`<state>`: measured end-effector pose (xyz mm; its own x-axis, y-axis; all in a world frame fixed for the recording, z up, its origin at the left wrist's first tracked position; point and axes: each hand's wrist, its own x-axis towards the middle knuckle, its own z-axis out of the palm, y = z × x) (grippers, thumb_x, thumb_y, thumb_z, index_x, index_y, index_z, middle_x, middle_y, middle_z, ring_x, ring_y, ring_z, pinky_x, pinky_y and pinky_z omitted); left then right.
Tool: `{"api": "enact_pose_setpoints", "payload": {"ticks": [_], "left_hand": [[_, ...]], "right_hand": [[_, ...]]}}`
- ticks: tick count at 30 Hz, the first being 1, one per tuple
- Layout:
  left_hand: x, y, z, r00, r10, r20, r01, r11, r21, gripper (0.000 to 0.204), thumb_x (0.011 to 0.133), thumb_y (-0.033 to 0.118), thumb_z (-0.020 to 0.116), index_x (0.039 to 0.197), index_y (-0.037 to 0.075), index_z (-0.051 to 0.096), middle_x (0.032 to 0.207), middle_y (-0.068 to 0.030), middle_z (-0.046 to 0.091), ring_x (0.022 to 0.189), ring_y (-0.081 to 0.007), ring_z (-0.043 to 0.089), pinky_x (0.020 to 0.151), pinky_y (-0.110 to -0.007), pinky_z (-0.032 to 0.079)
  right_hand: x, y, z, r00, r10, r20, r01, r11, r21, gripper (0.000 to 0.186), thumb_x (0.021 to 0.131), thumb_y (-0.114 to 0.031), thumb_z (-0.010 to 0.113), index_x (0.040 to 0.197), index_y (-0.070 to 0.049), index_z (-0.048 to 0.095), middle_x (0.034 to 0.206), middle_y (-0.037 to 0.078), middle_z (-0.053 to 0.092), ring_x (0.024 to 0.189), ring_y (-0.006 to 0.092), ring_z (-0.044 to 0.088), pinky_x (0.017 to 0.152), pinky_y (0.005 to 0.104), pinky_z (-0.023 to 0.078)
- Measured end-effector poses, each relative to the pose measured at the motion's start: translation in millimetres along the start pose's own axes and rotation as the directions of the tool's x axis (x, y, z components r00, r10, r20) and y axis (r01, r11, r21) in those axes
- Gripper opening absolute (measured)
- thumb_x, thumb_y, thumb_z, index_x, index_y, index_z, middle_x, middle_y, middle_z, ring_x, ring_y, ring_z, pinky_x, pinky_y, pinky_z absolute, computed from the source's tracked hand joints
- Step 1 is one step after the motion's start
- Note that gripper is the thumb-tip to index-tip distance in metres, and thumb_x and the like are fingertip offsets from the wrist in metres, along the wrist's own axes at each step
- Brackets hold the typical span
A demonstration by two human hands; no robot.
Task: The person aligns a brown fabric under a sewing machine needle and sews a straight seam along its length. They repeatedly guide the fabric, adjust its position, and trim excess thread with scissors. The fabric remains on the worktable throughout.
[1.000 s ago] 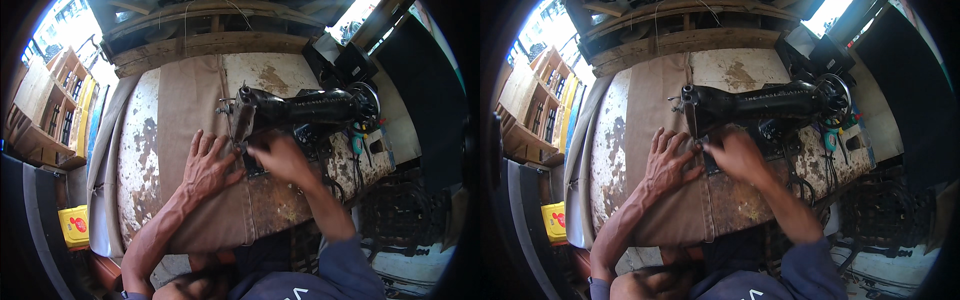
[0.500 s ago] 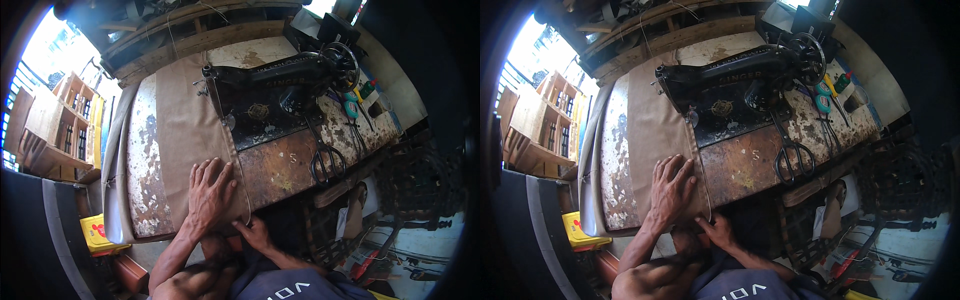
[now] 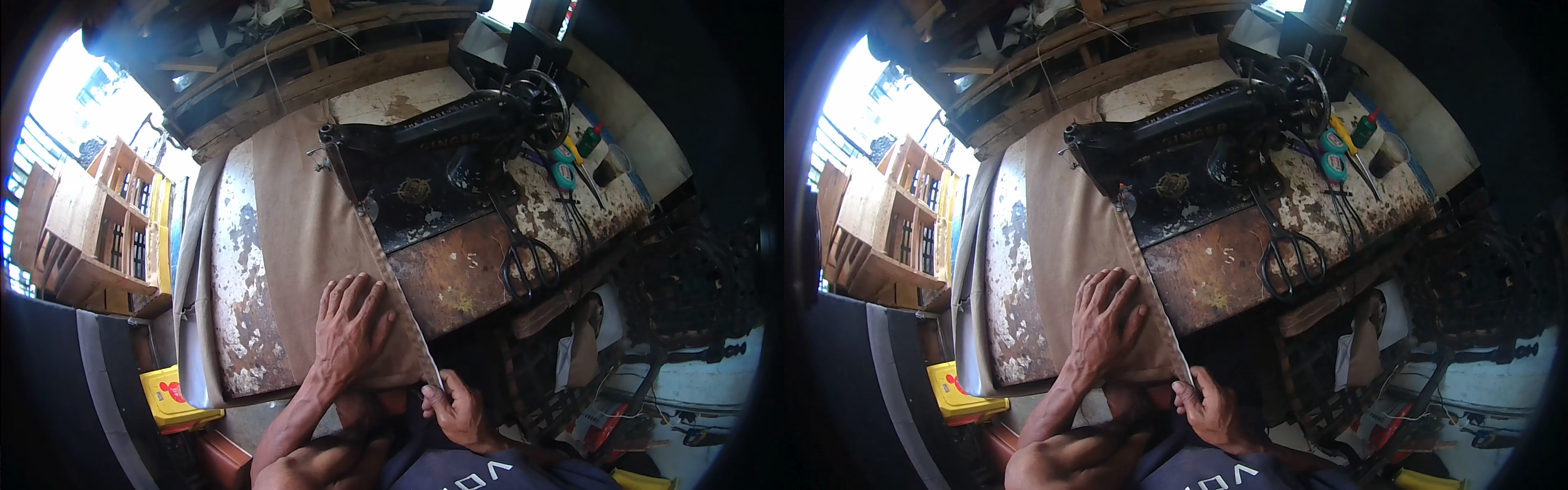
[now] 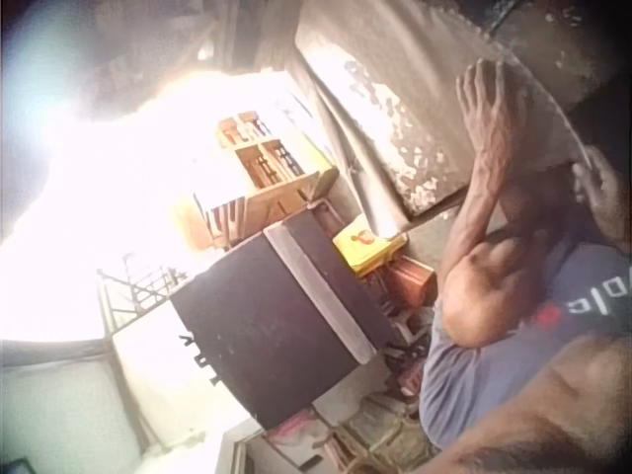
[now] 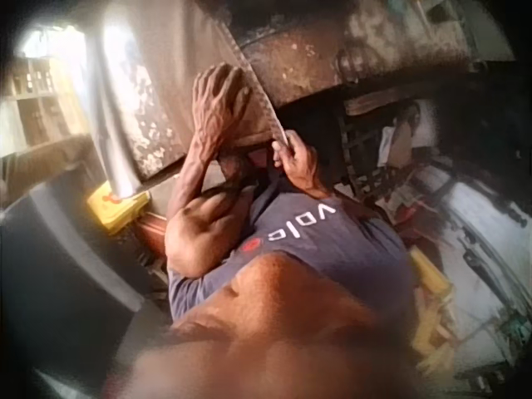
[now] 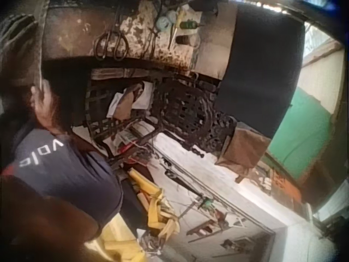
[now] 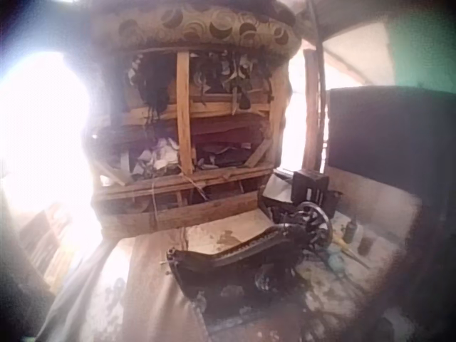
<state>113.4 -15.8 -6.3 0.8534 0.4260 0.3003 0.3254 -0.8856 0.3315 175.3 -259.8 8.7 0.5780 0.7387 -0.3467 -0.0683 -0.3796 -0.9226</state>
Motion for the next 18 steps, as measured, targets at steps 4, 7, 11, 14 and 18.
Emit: {"api": "enact_pose_setpoints", "payload": {"ticks": [4,7,11,14,18], "left_hand": [[-0.2,0.0,-0.1,1.000,0.015,0.027,-0.014,0.999,-0.044,0.053,0.098,0.033,0.075,0.145,0.011,0.066,0.150,-0.0170,0.061,0.144,-0.0377,0.054,0.125,-0.055,0.037],[0.4,0.2,-2.4,0.997,0.028,0.074,-0.025,0.999,-0.038,0.054,0.098,0.033,0.075,0.147,0.011,0.066,0.155,-0.0162,0.060,0.149,-0.0380,0.051,0.127,-0.055,0.036],[2.6,0.8,-4.6,0.993,0.039,0.110,-0.034,0.998,-0.044,0.056,0.098,0.036,0.076,0.147,0.011,0.066,0.159,-0.0143,0.058,0.152,-0.0376,0.048,0.128,-0.054,0.034],[3.3,2.5,-5.3,0.991,0.036,0.125,-0.030,0.998,-0.051,0.059,0.096,0.033,0.077,0.148,0.008,0.065,0.159,-0.0152,0.058,0.153,-0.0381,0.046,0.130,-0.053,0.032],[4.7,4.2,-6.4,0.986,0.024,0.167,-0.018,0.999,-0.040,0.060,0.096,0.038,0.077,0.147,0.009,0.066,0.161,-0.0142,0.057,0.155,-0.0365,0.045,0.130,-0.053,0.030]], "right_hand": [[-6.4,4.2,3.5,0.999,-0.053,-0.003,0.053,0.999,-0.004,0.026,0.113,-0.025,0.062,0.103,-0.002,0.070,0.077,0.008,0.076,0.070,0.0189,0.078,0.065,0.0324,0.061],[-2.6,10.2,5.7,0.998,-0.056,-0.004,0.056,0.998,0.030,0.028,0.113,-0.026,0.062,0.102,-0.001,0.070,0.079,0.009,0.078,0.073,0.0201,0.080,0.066,0.0326,0.062],[-0.1,20.4,8.4,1.000,-0.023,0.021,0.021,0.997,0.070,0.030,0.113,-0.027,0.061,0.101,-0.001,0.071,0.081,0.010,0.080,0.076,0.0203,0.081,0.067,0.0325,0.063],[-2.9,29.9,7.7,0.999,-0.012,0.029,0.010,0.998,0.068,0.031,0.113,-0.028,0.061,0.101,-0.002,0.072,0.082,0.009,0.080,0.077,0.0200,0.081,0.068,0.0327,0.063],[1.8,43.8,12.9,0.999,-0.033,0.023,0.031,0.996,0.080,0.033,0.113,-0.032,0.061,0.102,-0.003,0.072,0.080,0.010,0.079,0.076,0.0245,0.080,0.067,0.0354,0.063]]}}
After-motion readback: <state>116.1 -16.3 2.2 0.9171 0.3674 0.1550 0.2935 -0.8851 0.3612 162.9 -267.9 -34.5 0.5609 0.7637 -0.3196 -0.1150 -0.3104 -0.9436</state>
